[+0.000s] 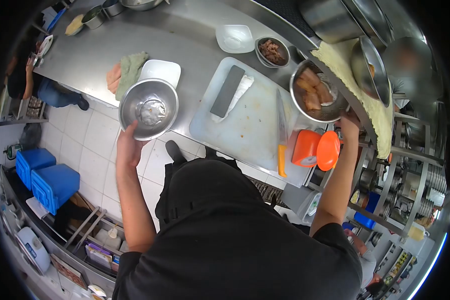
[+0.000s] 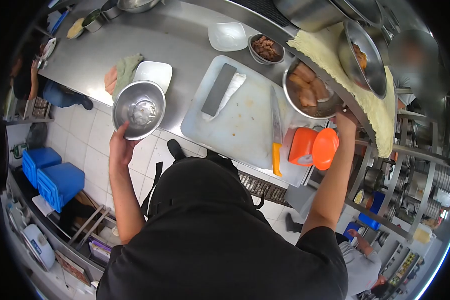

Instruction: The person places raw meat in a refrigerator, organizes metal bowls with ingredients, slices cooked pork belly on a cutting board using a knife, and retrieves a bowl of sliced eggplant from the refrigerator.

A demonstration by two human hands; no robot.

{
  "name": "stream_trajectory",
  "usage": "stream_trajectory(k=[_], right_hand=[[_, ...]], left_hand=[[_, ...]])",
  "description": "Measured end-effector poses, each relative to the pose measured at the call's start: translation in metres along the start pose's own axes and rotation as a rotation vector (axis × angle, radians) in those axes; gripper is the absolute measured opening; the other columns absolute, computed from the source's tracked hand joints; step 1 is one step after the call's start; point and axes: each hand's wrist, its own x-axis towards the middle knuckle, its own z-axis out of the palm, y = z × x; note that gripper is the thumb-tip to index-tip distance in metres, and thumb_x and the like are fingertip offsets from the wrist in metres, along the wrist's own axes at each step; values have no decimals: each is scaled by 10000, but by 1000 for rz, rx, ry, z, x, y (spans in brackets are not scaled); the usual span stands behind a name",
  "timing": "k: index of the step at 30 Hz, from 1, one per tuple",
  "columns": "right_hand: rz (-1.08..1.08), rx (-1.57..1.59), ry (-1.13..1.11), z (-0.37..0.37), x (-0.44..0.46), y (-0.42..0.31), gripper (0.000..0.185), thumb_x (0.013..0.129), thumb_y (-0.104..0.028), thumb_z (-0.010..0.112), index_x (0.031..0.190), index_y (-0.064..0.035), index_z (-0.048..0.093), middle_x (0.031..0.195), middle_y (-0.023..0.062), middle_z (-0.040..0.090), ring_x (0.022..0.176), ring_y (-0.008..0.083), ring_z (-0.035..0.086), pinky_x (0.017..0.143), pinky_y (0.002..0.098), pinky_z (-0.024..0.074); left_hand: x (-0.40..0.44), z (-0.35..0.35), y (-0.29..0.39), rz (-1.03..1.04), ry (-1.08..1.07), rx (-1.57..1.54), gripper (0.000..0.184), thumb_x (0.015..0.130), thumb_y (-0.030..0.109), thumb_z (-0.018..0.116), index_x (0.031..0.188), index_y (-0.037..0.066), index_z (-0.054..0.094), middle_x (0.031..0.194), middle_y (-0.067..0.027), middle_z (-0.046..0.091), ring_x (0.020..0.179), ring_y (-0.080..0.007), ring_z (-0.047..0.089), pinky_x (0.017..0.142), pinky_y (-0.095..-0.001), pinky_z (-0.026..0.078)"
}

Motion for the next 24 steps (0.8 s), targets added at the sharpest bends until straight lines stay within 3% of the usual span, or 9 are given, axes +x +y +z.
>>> stream_trajectory(k=[3, 4, 6, 8, 13, 17, 24], right_hand=[[-211, -235, 51, 31, -30, -2, 315, 888, -112, 619, 1180, 2, 594, 888, 143, 652, 725, 227, 641, 624, 371, 532], [-257, -297, 61, 45, -29, 17, 282, 881, -107, 626, 1130, 21, 590, 800, 174, 644, 688, 272, 659, 621, 419, 535], [-323, -292, 88, 70, -83, -37, 223, 879, -108, 616, 1070, 7, 595, 750, 221, 619, 706, 376, 648, 691, 473, 509], [-205, -378, 31, 95, -119, -53, 203, 879, -90, 599, 1065, -11, 599, 853, 230, 647, 779, 411, 650, 700, 475, 508], [-354, -325, 99, 100, -148, -64, 189, 883, -46, 556, 1061, 9, 587, 1052, 211, 661, 939, 418, 646, 758, 466, 529], [-458, -307, 137, 95, -150, -67, 190, 885, -32, 539, 1060, 21, 586, 1184, 198, 657, 1010, 408, 645, 800, 457, 544], [-446, -355, 129, 83, -143, -53, 192, 880, -35, 540, 1058, 20, 587, 1273, 174, 635, 1054, 397, 641, 832, 446, 545]], left_hand=[[-1, 2, -1, 1, 7, -2, 465, 1033, 189, 489, 1376, -113, 407, 1288, -225, 603, 1129, -301, 661, 936, -455, 589], [-1, 1, -2, -3, 2, -8, 465, 1033, 188, 490, 1378, -113, 407, 1291, -223, 602, 1132, -300, 660, 936, -455, 588], [5, -4, -10, -2, -21, -18, 463, 1032, 187, 493, 1381, -106, 408, 1296, -223, 598, 1125, -295, 663, 938, -454, 584], [4, -7, -11, -1, -16, -20, 464, 1032, 188, 494, 1386, -100, 408, 1302, -222, 595, 1125, -292, 662, 940, -454, 580], [-4, 2, -7, -10, 22, 11, 461, 1033, 191, 491, 1392, -87, 411, 1307, -219, 593, 1143, -290, 651, 950, -459, 566], [3, -4, -11, -21, -36, 2, 531, 1020, 195, 507, 1443, -86, 354, 1381, -229, 516, 1245, -320, 573, 1002, -470, 525], [8, 5, -12, -29, -24, 18, 534, 1013, 208, 529, 1438, -75, 373, 1354, -210, 540, 1213, -312, 591, 975, -450, 538]])
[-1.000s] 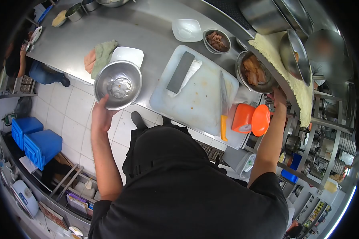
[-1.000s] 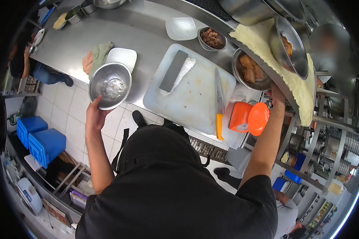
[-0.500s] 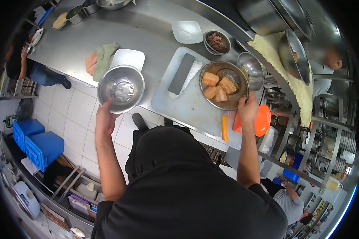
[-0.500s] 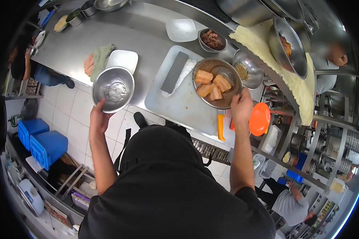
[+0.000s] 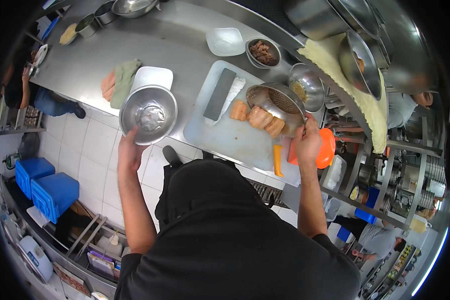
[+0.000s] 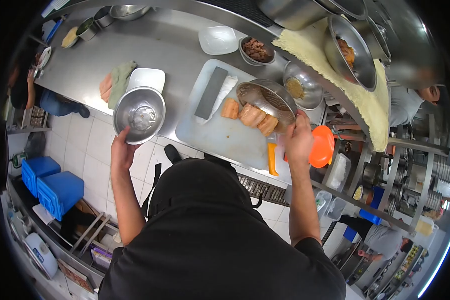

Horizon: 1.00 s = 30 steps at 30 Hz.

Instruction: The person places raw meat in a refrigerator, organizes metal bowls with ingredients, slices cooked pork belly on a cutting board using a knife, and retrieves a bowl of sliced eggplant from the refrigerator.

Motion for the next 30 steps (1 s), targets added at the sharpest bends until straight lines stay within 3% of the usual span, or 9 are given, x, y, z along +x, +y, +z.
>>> stream_trajectory(k=[6, 12, 14, 16, 19, 22, 25, 27, 30], right_hand=[[8, 110, -45, 0, -8, 7, 189, 874, -18, 547, 1056, 8, 594, 1271, 167, 640, 1050, 386, 648, 837, 425, 550], [-146, 3, 321, -6, 32, 30, 182, 884, -44, 564, 1052, 12, 608, 1198, 208, 650, 1000, 398, 654, 805, 422, 548], [223, -105, 120, -5, 51, 72, 199, 889, -49, 570, 1069, 21, 617, 1155, 229, 643, 988, 416, 649, 784, 432, 548], [300, -157, 212, 16, 79, 125, 183, 899, -68, 597, 1055, 23, 629, 1048, 209, 671, 880, 401, 679, 664, 429, 571], [533, 600, 187, 40, 111, 159, 136, 929, -129, 619, 919, 3, 651, 780, 141, 642, 678, 296, 665, 560, 388, 574], [881, 860, -88, 53, 132, 197, 200, 944, -164, 624, 841, 4, 660, 653, 108, 605, 602, 255, 647, 528, 357, 594], [893, 460, -487, 63, 144, 247, 322, 953, -238, 630, 890, 77, 660, 679, 179, 625, 645, 258, 681, 532, 360, 598], [689, -65, -441, 54, 154, 231, 384, 945, -303, 647, 943, 81, 667, 773, 208, 674, 736, 286, 708, 607, 394, 601], [157, -514, -210, 74, 193, 229, 470, 923, -394, 667, 1035, 63, 671, 936, 214, 721, 886, 331, 719, 750, 440, 578]], left_hand=[[-1, 7, -1, -15, -18, 15, 530, 1008, 225, 546, 1434, -51, 395, 1345, -196, 553, 1190, -285, 610, 946, -437, 547], [-2, 6, -1, -16, -43, 16, 498, 1024, 207, 517, 1403, -96, 406, 1338, -205, 556, 1184, -278, 614, 949, -421, 553], [-3, 10, -1, -3, -30, 15, 492, 1029, 202, 507, 1396, -109, 403, 1339, -209, 554, 1187, -280, 612, 952, -418, 553], [-5, 14, -1, -3, -17, 19, 498, 1028, 205, 508, 1403, -103, 399, 1342, -207, 552, 1197, -280, 606, 957, -421, 552], [-2, 5, -5, 0, -12, 4, 514, 1023, 211, 514, 1443, -57, 384, 1365, -192, 545, 1227, -289, 586, 999, -449, 515], [-6, 1, -9, 17, 6, -18, 531, 1017, 218, 522, 1468, -23, 377, 1384, -178, 541, 1238, -298, 577, 1025, -471, 476], [-12, -5, -11, 13, 73, -40, 531, 1011, 217, 529, 1461, -28, 388, 1375, -179, 548, 1233, -292, 580, 1009, -452, 487], [-13, -18, -18, 4, 100, -70, 524, 1008, 218, 531, 1452, -27, 401, 1366, -181, 555, 1229, -290, 582, 1003, -443, 491], [-22, -30, -25, 11, 152, -97, 516, 1005, 222, 533, 1438, -32, 417, 1355, -186, 562, 1226, -289, 584, 995, -433, 499]])
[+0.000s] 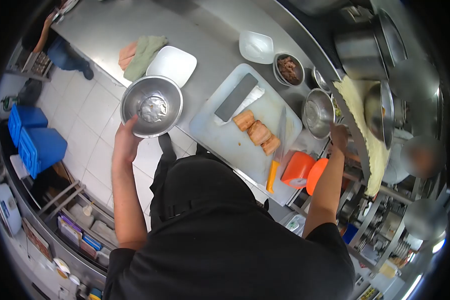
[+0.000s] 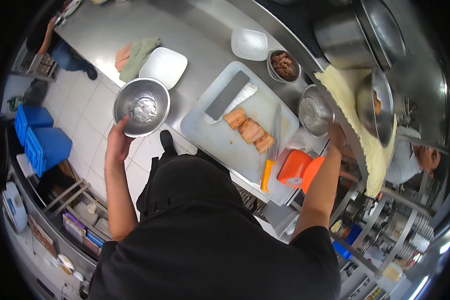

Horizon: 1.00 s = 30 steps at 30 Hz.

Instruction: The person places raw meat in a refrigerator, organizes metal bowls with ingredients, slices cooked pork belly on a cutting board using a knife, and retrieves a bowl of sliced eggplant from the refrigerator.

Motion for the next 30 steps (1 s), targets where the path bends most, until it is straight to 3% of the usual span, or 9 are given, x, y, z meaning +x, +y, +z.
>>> stream_trajectory(k=[1, 5, 10, 17, 21, 26, 28, 30], right_hand=[[-108, -12, 124, 5, 16, -10, 462, 923, -388, 667, 1038, 60, 671, 945, 213, 720, 894, 333, 716, 758, 441, 574], [-274, 236, 194, 15, 87, -85, 431, 922, -365, 666, 1050, 47, 674, 983, 208, 714, 927, 339, 704, 793, 443, 558], [-325, 281, 40, 45, 168, -177, 393, 922, -335, 665, 1064, 31, 677, 1031, 202, 707, 968, 346, 689, 835, 446, 538], [-292, 284, -54, 39, 190, -201, 345, 921, -294, 663, 1085, 9, 681, 1097, 193, 696, 1026, 357, 668, 895, 450, 510], [-238, 273, -3, 14, 148, -171, 321, 921, -271, 663, 1096, -4, 684, 1135, 189, 690, 1059, 363, 657, 930, 452, 494], [-193, 388, 116, -100, 3, -199, 294, 920, -242, 662, 1111, -19, 687, 1183, 182, 683, 1100, 371, 642, 972, 455, 475], [-339, 529, 167, -151, -69, -248, 285, 920, -230, 661, 1117, -26, 688, 1202, 180, 680, 1117, 374, 636, 990, 456, 467], [-687, 571, 325, -189, -126, -302, 247, 874, -154, 671, 1095, -47, 698, 1265, 157, 652, 1181, 364, 599, 1031, 472, 438]], left_hand=[[-4, -2, -1, 8, 18, -2, 513, 1003, 224, 534, 1432, -35, 421, 1352, -188, 563, 1225, -290, 584, 993, -430, 502], [-21, 8, -1, 56, 82, 55, 505, 1032, 296, 516, 1381, -65, 465, 1269, -180, 636, 1125, -252, 658, 971, -410, 538], [-56, 37, 5, 88, 94, 82, 584, 1042, 352, 499, 1449, -54, 395, 1345, -195, 577, 1197, -260, 605, 995, -418, 516], [-69, 58, -3, 31, 114, 90, 665, 1061, 462, 428, 1485, -45, 350, 1392, -194, 546, 1239, -285, 583, 1038, -474, 477], [-49, 57, -2, 3, 30, 119, 710, 1051, 524, 413, 1495, -28, 351, 1391, -187, 548, 1206, -272, 597, 1031, -461, 475], [-13, 68, 22, 13, -95, 219, 753, 1037, 547, 432, 1550, 16, 284, 1475, -182, 473, 1270, -289, 542, 1032, -488, 468], [9, 70, 33, 6, -171, 227, 769, 1037, 553, 426, 1564, 23, 244, 1529, -183, 408, 1298, -293, 521, 1026, -493, 476], [32, 70, 49, -8, -224, 284, 766, 1043, 548, 415, 1570, 28, 221, 1557, -180, 368, 1323, -293, 500, 1016, -483, 493]])
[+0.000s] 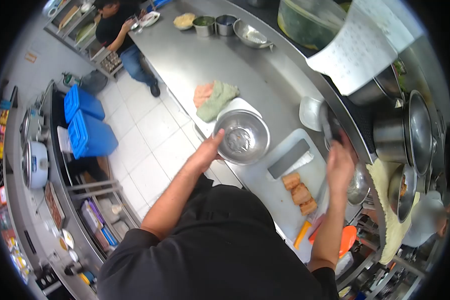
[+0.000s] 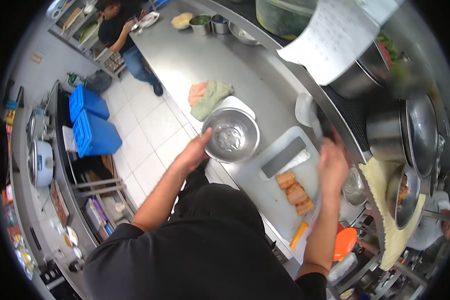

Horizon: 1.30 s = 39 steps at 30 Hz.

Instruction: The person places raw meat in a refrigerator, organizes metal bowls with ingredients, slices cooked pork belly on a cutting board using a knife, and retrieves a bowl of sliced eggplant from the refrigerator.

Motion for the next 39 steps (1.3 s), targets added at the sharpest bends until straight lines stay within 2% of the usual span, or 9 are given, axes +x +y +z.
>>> stream_trajectory(k=[3, 7, 9, 11, 21, 25, 29, 33, 39], right_hand=[[-354, 25, 39, 25, 1, -106, 308, 721, -33, 711, 1025, -82, 710, 1389, 96, 575, 1294, 350, 512, 1090, 546, 386], [-389, 186, -81, 105, 7, -201, 373, 703, -60, 738, 1072, -102, 708, 1394, 108, 566, 1316, 349, 491, 1110, 575, 363], [-329, 176, -91, 130, 23, -250, 390, 799, -117, 676, 1189, -137, 678, 1455, 122, 507, 1344, 341, 472, 1112, 578, 363], [-270, 161, -105, 144, 41, -286, 517, 808, -118, 665, 1320, -135, 595, 1461, 136, 488, 1331, 352, 479, 1106, 561, 377], [42, 392, -404, 185, 42, -358, 480, 888, -152, 687, 1341, -66, 553, 1397, 160, 445, 1115, 359, 583, 944, 449, 519], [237, 435, -454, 181, 21, -346, 531, 888, -169, 694, 1378, -68, 516, 1418, 178, 429, 1158, 372, 583, 945, 449, 527], [348, 448, -435, 179, 15, -342, 582, 887, -193, 700, 1415, -83, 480, 1444, 198, 409, 1167, 378, 594, 942, 451, 534], [319, 426, -441, 180, 11, -347, 581, 885, -206, 696, 1415, -97, 483, 1458, 195, 410, 1157, 384, 600, 949, 458, 528], [276, 452, -336, 204, -12, -347, 487, 875, -201, 685, 1324, -87, 536, 1389, 176, 468, 1121, 361, 617, 930, 455, 523]], left_hand=[[33, -29, 18, 0, -107, -30, 775, 1036, 566, 417, 1569, 36, 224, 1565, -161, 360, 1352, -279, 470, 1006, -485, 502], [88, -108, 30, 26, -69, -32, 619, 1038, 441, 475, 1492, 28, 392, 1392, -152, 552, 1224, -251, 578, 974, -460, 523], [106, -161, 40, 76, -137, 38, 469, 1034, 380, 457, 1323, 27, 563, 1217, -141, 659, 1064, -219, 667, 908, -420, 555], [118, -195, 61, 39, -10, -70, 474, 1046, 367, 443, 1367, 29, 528, 1290, -145, 633, 1110, -263, 663, 896, -424, 577], [293, -307, 151, 127, 122, -2, 534, 1045, 439, 457, 1414, 54, 467, 1370, -137, 549, 1096, -305, 640, 905, -443, 577], [278, -301, 145, 134, 247, -260, 505, 1041, 439, 472, 1382, 67, 467, 1170, -146, 619, 963, -233, 654, 816, -357, 572], [248, -295, 77, 268, 119, 383, 547, 984, 303, 598, 1433, 40, 431, 1254, -181, 561, 1003, -252, 595, 754, -333, 536], [191, -191, 64, 1164, -223, 1164, 686, 874, 256, 715, 1468, 55, 437, 1460, -257, 446, 1342, -400, 449, 1056, -451, 416], [197, -159, 71, 1038, -244, 1534, 616, 845, 263, 724, 1387, 79, 497, 1383, -272, 484, 1281, -441, 480, 1038, -508, 411]])
